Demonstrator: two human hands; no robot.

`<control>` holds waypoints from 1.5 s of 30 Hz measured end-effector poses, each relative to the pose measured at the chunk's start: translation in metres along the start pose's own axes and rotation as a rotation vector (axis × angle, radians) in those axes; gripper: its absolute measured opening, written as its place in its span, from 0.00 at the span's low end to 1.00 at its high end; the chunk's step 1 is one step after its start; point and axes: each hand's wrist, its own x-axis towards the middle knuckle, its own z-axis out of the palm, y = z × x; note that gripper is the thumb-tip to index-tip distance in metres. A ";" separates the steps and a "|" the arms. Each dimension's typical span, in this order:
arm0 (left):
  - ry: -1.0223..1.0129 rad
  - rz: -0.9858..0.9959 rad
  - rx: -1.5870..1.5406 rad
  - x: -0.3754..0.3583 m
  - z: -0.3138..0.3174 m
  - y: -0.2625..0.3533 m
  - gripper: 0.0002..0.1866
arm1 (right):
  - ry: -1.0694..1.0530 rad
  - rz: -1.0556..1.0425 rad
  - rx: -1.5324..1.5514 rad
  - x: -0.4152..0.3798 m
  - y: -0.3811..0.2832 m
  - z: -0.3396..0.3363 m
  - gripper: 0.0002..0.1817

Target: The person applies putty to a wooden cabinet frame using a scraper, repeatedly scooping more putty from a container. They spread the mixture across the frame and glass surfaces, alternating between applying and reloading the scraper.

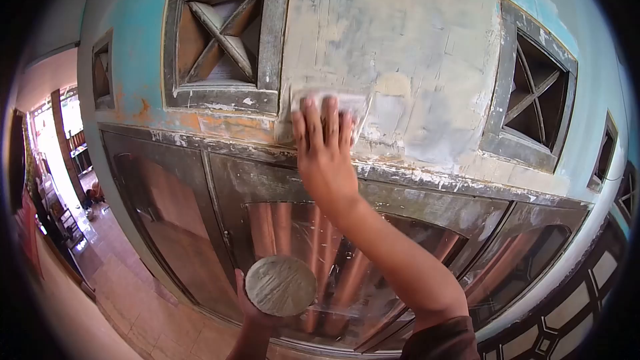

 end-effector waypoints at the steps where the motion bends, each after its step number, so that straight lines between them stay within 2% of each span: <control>1: 0.003 0.026 0.023 0.000 -0.003 0.000 0.46 | -0.029 -0.024 -0.034 -0.015 -0.006 0.009 0.34; 3: 0.004 0.056 0.036 0.002 -0.007 0.000 0.46 | -0.063 -0.063 0.008 -0.045 -0.022 0.018 0.33; 6: 0.027 -0.005 -0.046 -0.003 -0.011 0.005 0.48 | -0.136 -0.090 0.125 -0.059 -0.027 -0.006 0.34; 8: -0.064 -0.001 -0.089 -0.002 -0.007 0.003 0.49 | -0.135 -0.102 0.205 -0.048 -0.021 -0.029 0.36; 11: -0.009 -0.012 -0.003 0.003 -0.005 -0.001 0.48 | 0.015 -0.023 0.109 0.000 0.006 -0.039 0.36; 13: -0.027 -0.042 -0.003 0.003 -0.002 -0.004 0.48 | 0.057 0.016 0.052 0.005 0.010 -0.020 0.35; 15: -0.048 -0.069 -0.007 0.006 -0.007 -0.005 0.48 | 0.002 -0.011 -0.049 -0.006 0.004 0.001 0.34; 16: -0.010 -0.022 0.039 0.008 -0.013 -0.006 0.49 | -0.052 -0.053 -0.050 -0.020 -0.003 -0.001 0.34; 18: 0.022 0.032 0.075 0.009 -0.017 -0.005 0.50 | -0.095 -0.103 0.028 -0.051 -0.018 0.009 0.35; 20: -0.023 -0.044 -0.060 0.001 -0.009 -0.001 0.51 | -0.107 -0.131 0.085 -0.065 -0.023 0.004 0.35; 22: -0.069 -0.036 -0.063 -0.001 -0.006 0.000 0.49 | -0.139 -0.139 0.237 -0.064 -0.022 -0.017 0.36; 24: -0.113 -0.036 -0.066 0.002 -0.006 -0.002 0.47 | -0.094 -0.117 0.185 -0.039 -0.005 -0.038 0.37; 27: -0.063 -0.023 0.015 0.004 -0.006 -0.007 0.47 | 0.004 -0.002 0.071 -0.007 0.026 -0.036 0.38; 31: -0.029 -0.056 -0.079 0.001 -0.005 -0.008 0.48 | -0.137 -0.030 -0.050 -0.039 0.021 -0.007 0.39; 35: -0.028 -0.082 -0.063 0.003 -0.013 -0.003 0.48 | -0.172 -0.061 0.179 -0.083 0.003 -0.002 0.41; 38: -0.036 -0.082 -0.097 0.003 -0.015 -0.002 0.48 | -0.129 -0.059 0.210 -0.072 0.010 -0.030 0.41; 42: 0.005 -0.068 -0.092 0.007 -0.006 -0.010 0.48 | 0.011 0.036 0.132 -0.023 0.047 -0.041 0.42; 45: 0.062 -0.006 0.031 0.007 -0.012 -0.012 0.50 | -0.100 0.039 0.034 -0.039 0.049 -0.013 0.43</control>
